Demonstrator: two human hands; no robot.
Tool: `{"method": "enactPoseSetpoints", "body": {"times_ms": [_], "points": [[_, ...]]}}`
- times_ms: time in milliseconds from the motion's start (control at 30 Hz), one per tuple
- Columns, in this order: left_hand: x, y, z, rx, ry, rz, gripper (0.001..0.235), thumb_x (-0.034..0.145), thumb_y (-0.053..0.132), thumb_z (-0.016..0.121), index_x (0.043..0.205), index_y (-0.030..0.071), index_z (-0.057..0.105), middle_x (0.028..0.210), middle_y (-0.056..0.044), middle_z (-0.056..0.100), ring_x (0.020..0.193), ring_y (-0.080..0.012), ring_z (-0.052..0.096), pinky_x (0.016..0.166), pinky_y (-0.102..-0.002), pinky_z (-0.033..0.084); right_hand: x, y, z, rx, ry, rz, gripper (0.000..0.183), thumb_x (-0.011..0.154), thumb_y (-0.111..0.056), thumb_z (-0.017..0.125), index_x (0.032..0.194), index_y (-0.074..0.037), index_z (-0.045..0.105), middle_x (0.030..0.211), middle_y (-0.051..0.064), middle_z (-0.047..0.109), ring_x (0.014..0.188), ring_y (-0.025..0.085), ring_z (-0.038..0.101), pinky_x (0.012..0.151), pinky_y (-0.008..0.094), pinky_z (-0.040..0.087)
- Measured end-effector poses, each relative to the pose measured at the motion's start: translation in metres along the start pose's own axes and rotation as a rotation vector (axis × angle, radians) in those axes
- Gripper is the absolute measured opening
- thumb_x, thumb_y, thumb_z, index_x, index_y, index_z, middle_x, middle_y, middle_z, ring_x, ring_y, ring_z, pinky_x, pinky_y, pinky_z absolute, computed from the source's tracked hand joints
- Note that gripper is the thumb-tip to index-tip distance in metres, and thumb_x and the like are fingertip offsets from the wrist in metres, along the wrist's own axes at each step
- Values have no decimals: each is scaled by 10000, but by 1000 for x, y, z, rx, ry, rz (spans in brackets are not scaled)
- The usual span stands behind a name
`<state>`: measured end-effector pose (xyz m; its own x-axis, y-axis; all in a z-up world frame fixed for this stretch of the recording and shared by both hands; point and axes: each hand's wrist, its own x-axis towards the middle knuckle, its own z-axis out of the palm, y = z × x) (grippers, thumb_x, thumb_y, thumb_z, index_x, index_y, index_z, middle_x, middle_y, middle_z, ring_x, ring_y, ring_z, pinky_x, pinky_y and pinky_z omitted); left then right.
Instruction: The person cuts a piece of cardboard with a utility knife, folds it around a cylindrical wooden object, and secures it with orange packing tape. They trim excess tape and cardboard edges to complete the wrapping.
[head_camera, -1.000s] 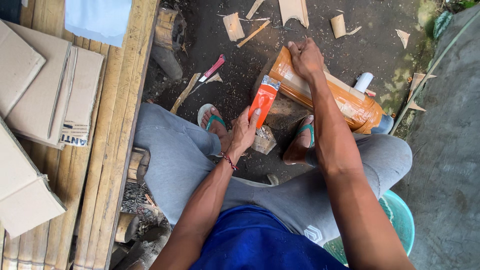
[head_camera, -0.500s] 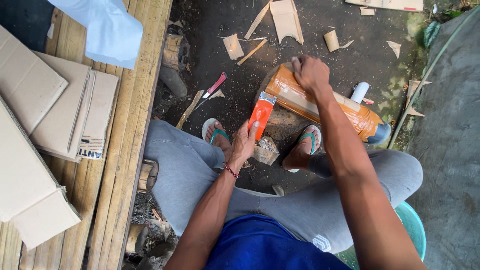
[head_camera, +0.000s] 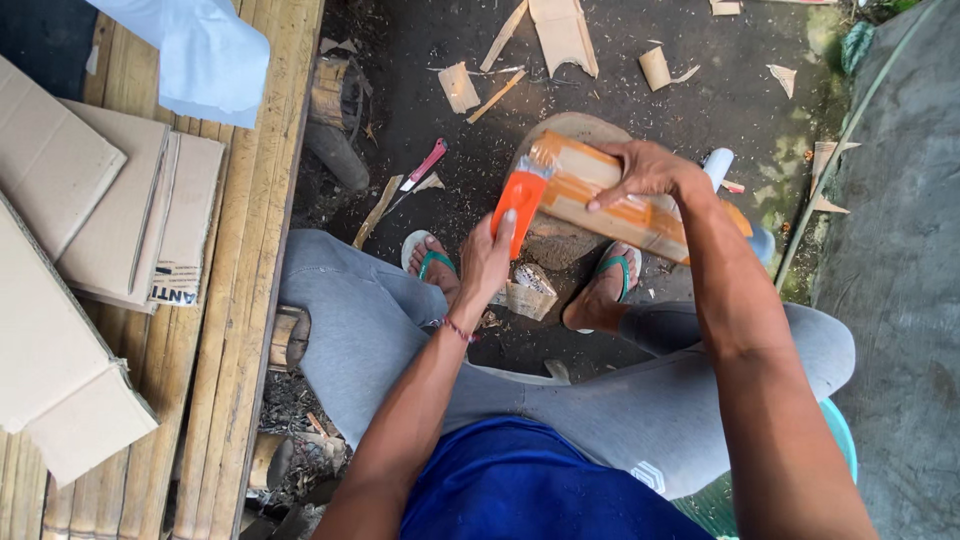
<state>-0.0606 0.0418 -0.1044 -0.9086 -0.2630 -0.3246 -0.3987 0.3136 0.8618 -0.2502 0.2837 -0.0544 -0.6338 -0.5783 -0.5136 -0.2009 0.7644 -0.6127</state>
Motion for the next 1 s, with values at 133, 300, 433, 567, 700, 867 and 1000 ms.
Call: {"method": "enactPoseSetpoints", "body": {"times_ms": [133, 300, 433, 567, 700, 867, 1000], "points": [[51, 23, 16, 63, 42, 40, 554, 1031, 520, 419, 996, 43, 698, 795, -162, 714, 762, -343, 719, 728, -477, 520, -1, -17, 2, -264, 237, 4, 1301, 538, -658, 912, 1616, -146, 393, 1407, 214, 597, 1300, 392, 570, 1148, 456, 416], [114, 55, 30, 196, 19, 66, 580, 1017, 545, 435, 1028, 32, 704, 938, -194, 733, 882, -360, 716, 789, -481, 507, 16, -38, 37, -648, 384, 153, 1470, 380, -614, 974, 1590, -125, 298, 1294, 224, 538, 1223, 409, 513, 1036, 569, 353], [98, 54, 24, 248, -68, -12, 568, 1024, 525, 399, 1058, 58, 719, 990, -171, 778, 984, -326, 729, 965, -544, 376, 26, -30, 43, -566, 459, 150, 1349, 441, -437, 945, 1622, -199, 337, 1266, 196, 556, 1192, 403, 543, 1025, 552, 395], [31, 18, -4, 166, 74, 235, 514, 1015, 515, 455, 1189, 91, 688, 1067, -194, 733, 987, -396, 683, 875, -546, 428, 29, -30, 28, -575, 403, 162, 1301, 474, -422, 950, 1604, -212, 338, 1268, 212, 569, 1168, 429, 551, 1015, 555, 410], [16, 4, -5, 205, 29, 68, 501, 1041, 530, 447, 1022, 88, 682, 944, -183, 737, 943, -390, 704, 884, -535, 473, 33, -31, 19, -377, 31, 137, 1238, 535, -487, 923, 1607, -222, 364, 1431, 218, 569, 1292, 394, 553, 1084, 465, 436], [41, 24, 9, 238, 74, 82, 522, 1006, 521, 458, 942, 52, 679, 915, -198, 737, 907, -398, 711, 889, -561, 433, 26, -23, 9, -105, -11, 58, 1259, 485, -529, 920, 1573, -168, 399, 1525, 167, 581, 1389, 303, 557, 1192, 419, 421], [86, 40, 26, 229, 99, 122, 547, 1010, 538, 454, 991, 46, 691, 982, -231, 729, 971, -429, 689, 866, -573, 444, 19, -34, 51, -444, 370, 94, 1391, 484, -554, 998, 1560, -38, 283, 1399, 262, 532, 1314, 418, 492, 1100, 641, 304]]}}
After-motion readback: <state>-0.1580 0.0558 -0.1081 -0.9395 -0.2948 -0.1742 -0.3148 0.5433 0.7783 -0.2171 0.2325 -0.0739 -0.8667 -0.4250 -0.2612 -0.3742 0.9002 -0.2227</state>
